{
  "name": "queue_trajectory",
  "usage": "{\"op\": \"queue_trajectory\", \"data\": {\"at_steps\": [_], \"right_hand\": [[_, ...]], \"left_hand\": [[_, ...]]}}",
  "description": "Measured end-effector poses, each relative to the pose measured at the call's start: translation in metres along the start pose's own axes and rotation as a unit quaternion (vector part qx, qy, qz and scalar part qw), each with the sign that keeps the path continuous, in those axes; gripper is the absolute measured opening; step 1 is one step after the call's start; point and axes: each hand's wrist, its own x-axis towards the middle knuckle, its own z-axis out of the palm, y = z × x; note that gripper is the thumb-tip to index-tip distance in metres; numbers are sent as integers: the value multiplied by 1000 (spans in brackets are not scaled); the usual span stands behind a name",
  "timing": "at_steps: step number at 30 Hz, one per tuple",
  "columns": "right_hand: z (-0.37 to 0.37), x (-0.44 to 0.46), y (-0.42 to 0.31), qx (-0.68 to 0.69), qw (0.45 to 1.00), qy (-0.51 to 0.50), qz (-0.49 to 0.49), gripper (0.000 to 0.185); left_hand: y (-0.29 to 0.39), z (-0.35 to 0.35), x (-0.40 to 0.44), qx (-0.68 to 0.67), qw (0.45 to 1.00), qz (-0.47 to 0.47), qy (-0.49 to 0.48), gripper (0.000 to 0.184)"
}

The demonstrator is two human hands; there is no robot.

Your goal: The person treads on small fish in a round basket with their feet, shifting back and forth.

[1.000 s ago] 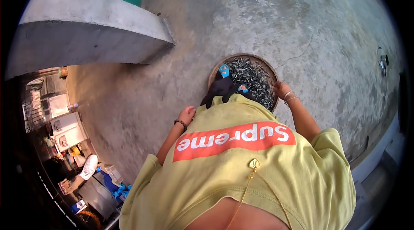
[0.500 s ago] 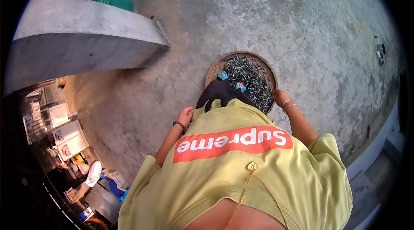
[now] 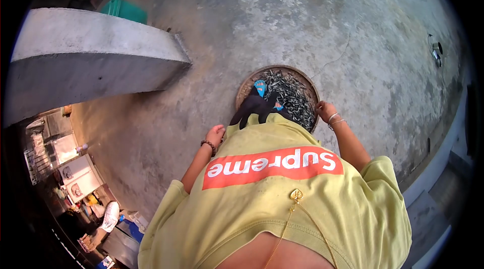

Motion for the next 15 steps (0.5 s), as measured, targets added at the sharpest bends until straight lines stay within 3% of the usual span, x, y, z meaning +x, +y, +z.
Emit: {"op": "queue_trajectory", "data": {"at_steps": [4, 9, 13, 15], "right_hand": [[5, -4, 2, -51, 998, 25, 1, 17], [28, 5, 10, -9, 1000, 17, 10, 16], [34, 8, -11, -55, 998, 31, 0, 18], [37, 15, -20, -56, 998, 33, 12, 18]], "left_hand": [[3, -5, 4, 28, 999, 23, -2, 31], [-16, -21, 16, 76, 995, 65, -8, 31], [-28, -34, 28, 56, 996, 56, -30, 31], [-26, -43, 40, 24, 998, 6, -54, 31]]}}
